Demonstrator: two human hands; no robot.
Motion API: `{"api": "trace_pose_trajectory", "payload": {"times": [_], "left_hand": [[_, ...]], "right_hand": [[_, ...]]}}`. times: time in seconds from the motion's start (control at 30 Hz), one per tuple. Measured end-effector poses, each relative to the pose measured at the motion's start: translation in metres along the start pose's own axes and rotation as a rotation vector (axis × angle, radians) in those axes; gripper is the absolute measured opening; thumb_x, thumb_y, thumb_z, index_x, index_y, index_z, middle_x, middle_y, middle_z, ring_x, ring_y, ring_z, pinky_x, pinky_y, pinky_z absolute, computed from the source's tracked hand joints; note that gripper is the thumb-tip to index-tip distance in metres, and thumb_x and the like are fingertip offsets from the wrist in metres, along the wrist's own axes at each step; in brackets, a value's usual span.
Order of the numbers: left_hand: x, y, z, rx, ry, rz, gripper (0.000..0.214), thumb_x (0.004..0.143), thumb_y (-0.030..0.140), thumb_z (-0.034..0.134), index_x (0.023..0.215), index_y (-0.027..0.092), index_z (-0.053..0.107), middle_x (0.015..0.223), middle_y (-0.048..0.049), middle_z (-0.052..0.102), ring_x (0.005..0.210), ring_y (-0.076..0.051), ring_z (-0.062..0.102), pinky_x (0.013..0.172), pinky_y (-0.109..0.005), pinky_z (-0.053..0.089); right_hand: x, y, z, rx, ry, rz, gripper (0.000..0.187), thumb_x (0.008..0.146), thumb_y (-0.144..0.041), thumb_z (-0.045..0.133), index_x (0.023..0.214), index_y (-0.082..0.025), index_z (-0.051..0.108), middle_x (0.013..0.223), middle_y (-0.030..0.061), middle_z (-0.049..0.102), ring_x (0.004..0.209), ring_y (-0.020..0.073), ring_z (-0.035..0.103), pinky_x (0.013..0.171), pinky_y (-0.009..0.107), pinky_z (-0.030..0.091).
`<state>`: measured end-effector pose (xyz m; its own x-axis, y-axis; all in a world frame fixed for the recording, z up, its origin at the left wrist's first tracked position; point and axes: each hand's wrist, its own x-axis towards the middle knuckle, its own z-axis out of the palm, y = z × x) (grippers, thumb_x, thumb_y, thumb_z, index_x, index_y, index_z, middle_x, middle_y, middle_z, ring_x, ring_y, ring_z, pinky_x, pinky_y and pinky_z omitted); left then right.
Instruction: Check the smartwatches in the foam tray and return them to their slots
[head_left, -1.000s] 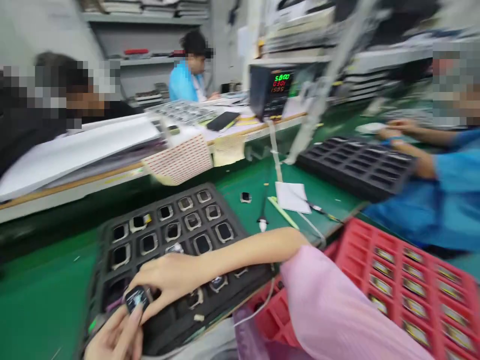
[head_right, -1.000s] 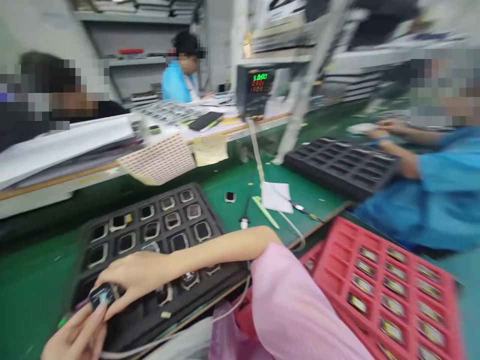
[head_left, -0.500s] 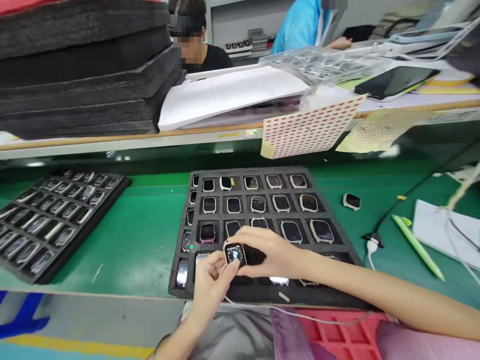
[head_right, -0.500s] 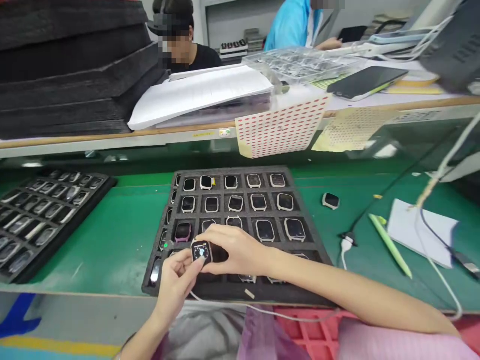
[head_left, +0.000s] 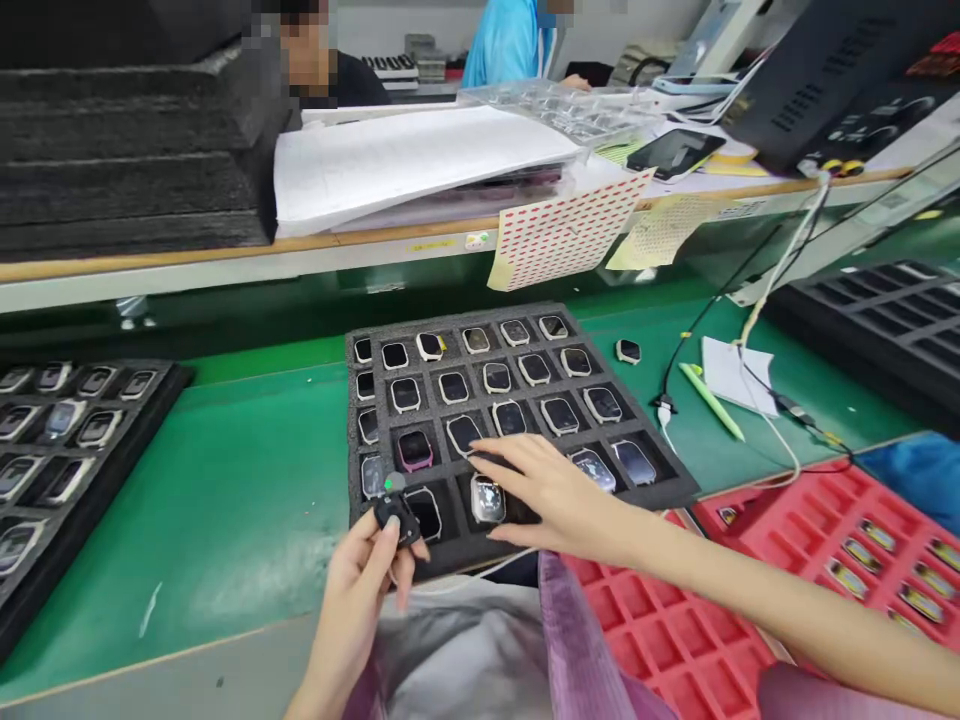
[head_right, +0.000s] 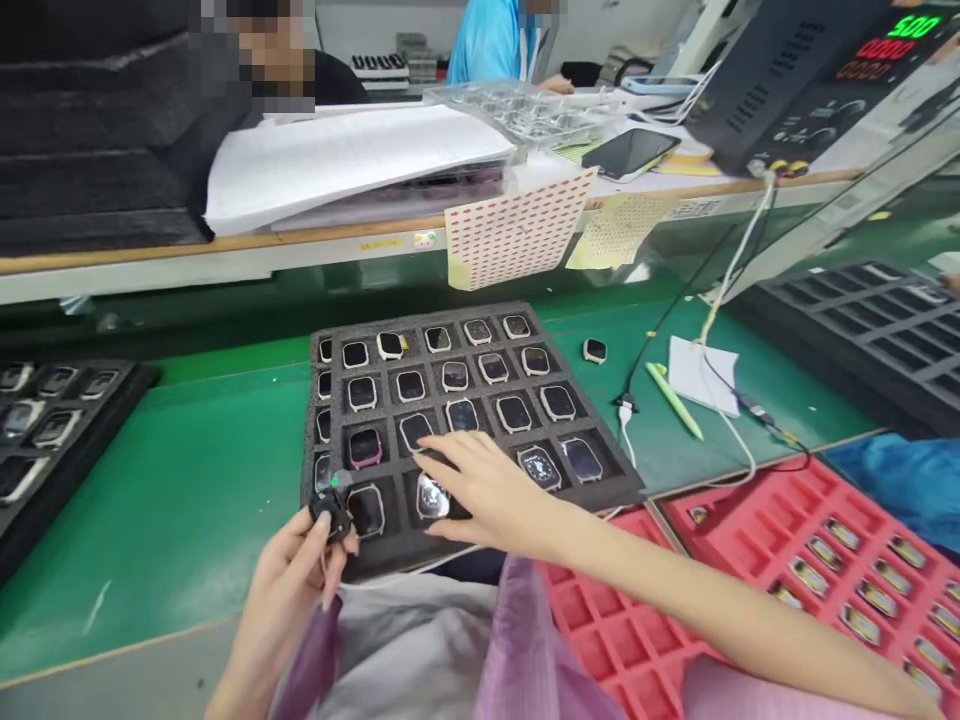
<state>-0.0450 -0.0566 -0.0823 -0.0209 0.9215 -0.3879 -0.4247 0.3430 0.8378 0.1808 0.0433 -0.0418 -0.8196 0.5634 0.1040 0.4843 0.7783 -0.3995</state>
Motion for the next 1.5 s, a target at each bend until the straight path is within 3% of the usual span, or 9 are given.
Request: {"api": "trace_pose_trajectory", "payload": {"times": [0.17, 0.37, 0.57, 0.7, 0.8, 0.93, 1.1, 1.27, 1.5], "left_hand": [[-0.018, -0.011, 0.001, 0.001, -0.079, 0.015, 0.024, 0.092, 0.035, 0.052, 0.095, 0.014, 0.063, 0.080, -0.0054, 0.067, 0.057, -0.007, 0.056, 0.060, -0.018, 0.044], [-0.040, -0.012, -0.010, -0.118, -0.030, 0.050, 0.028, 0.095, 0.036, 0.045, 0.101, 0.015, 0.063, 0.100, -0.0089, 0.068, 0.068, -0.012, 0.062, 0.066, -0.022, 0.049], [-0.030, -0.005, -0.016, -0.062, 0.068, 0.018, 0.029, 0.091, 0.038, 0.053, 0.088, 0.012, 0.065, 0.092, -0.0106, 0.072, 0.055, -0.008, 0.062, 0.053, -0.016, 0.048], [-0.013, -0.004, -0.012, -0.011, 0.004, 0.010, 0.033, 0.091, 0.041, 0.052, 0.085, 0.011, 0.064, 0.079, -0.0100, 0.073, 0.051, -0.009, 0.062, 0.051, -0.016, 0.048], [-0.004, -0.004, -0.007, -0.041, -0.082, 0.011, 0.034, 0.091, 0.043, 0.051, 0.088, 0.012, 0.061, 0.063, -0.0064, 0.069, 0.051, -0.012, 0.063, 0.052, -0.019, 0.050], [0.003, -0.005, 0.004, -0.020, -0.096, 0.052, 0.046, 0.091, 0.053, 0.041, 0.086, 0.012, 0.059, 0.059, -0.0045, 0.065, 0.048, -0.014, 0.062, 0.048, -0.022, 0.050], [0.009, -0.004, 0.011, 0.107, -0.101, 0.064, 0.039, 0.079, 0.045, 0.066, 0.101, 0.014, 0.056, 0.057, 0.0031, 0.058, 0.048, -0.013, 0.061, 0.046, -0.021, 0.051], [0.010, -0.005, 0.010, 0.165, -0.054, 0.043, 0.036, 0.081, 0.046, 0.063, 0.096, 0.013, 0.057, 0.053, 0.0061, 0.051, 0.030, -0.006, 0.044, 0.029, -0.015, 0.033], [0.006, -0.005, 0.012, 0.172, -0.005, 0.027, 0.036, 0.082, 0.045, 0.062, 0.096, 0.012, 0.058, 0.042, 0.0100, 0.041, 0.027, -0.003, 0.031, 0.027, -0.013, 0.025]], "right_hand": [[0.042, -0.025, 0.002, -0.095, -0.087, -0.165, 0.024, 0.088, -0.028, 0.061, 0.106, -0.012, 0.064, 0.125, 0.0158, 0.052, 0.111, 0.0302, 0.047, 0.091, 0.046, 0.040], [0.084, -0.038, 0.024, -0.279, -0.255, -0.304, 0.030, 0.081, -0.032, 0.068, 0.093, -0.004, 0.067, 0.115, 0.0213, 0.055, 0.105, 0.0332, 0.050, 0.087, 0.047, 0.044], [0.078, -0.022, 0.016, -0.069, -0.164, -0.246, 0.032, 0.070, -0.024, 0.078, 0.094, -0.007, 0.066, 0.123, 0.0189, 0.054, 0.112, 0.0328, 0.051, 0.094, 0.045, 0.045], [0.067, -0.023, -0.008, 0.202, 0.000, -0.178, 0.038, 0.074, -0.017, 0.072, 0.110, -0.014, 0.060, 0.124, 0.0121, 0.056, 0.112, 0.0244, 0.055, 0.094, 0.035, 0.048], [0.062, -0.032, -0.017, 0.230, 0.007, -0.238, 0.039, 0.077, -0.020, 0.071, 0.113, -0.014, 0.059, 0.125, 0.0123, 0.056, 0.113, 0.0237, 0.055, 0.096, 0.035, 0.047], [0.063, -0.037, -0.006, 0.123, -0.040, -0.326, 0.030, 0.081, -0.022, 0.069, 0.108, -0.010, 0.060, 0.115, 0.0154, 0.062, 0.105, 0.0260, 0.058, 0.091, 0.039, 0.049], [0.063, -0.026, 0.009, 0.112, -0.064, -0.339, 0.032, 0.087, -0.023, 0.063, 0.115, -0.010, 0.055, 0.112, 0.0146, 0.063, 0.100, 0.0260, 0.060, 0.085, 0.040, 0.052], [0.056, -0.015, 0.028, 0.247, 0.009, -0.310, 0.035, 0.091, -0.029, 0.059, 0.122, -0.015, 0.051, 0.117, 0.0131, 0.060, 0.106, 0.0245, 0.059, 0.088, 0.040, 0.051], [0.056, -0.008, 0.046, 0.454, 0.037, -0.290, 0.038, 0.087, -0.028, 0.065, 0.120, -0.016, 0.053, 0.111, 0.0123, 0.062, 0.100, 0.0230, 0.061, 0.085, 0.036, 0.052]]}}
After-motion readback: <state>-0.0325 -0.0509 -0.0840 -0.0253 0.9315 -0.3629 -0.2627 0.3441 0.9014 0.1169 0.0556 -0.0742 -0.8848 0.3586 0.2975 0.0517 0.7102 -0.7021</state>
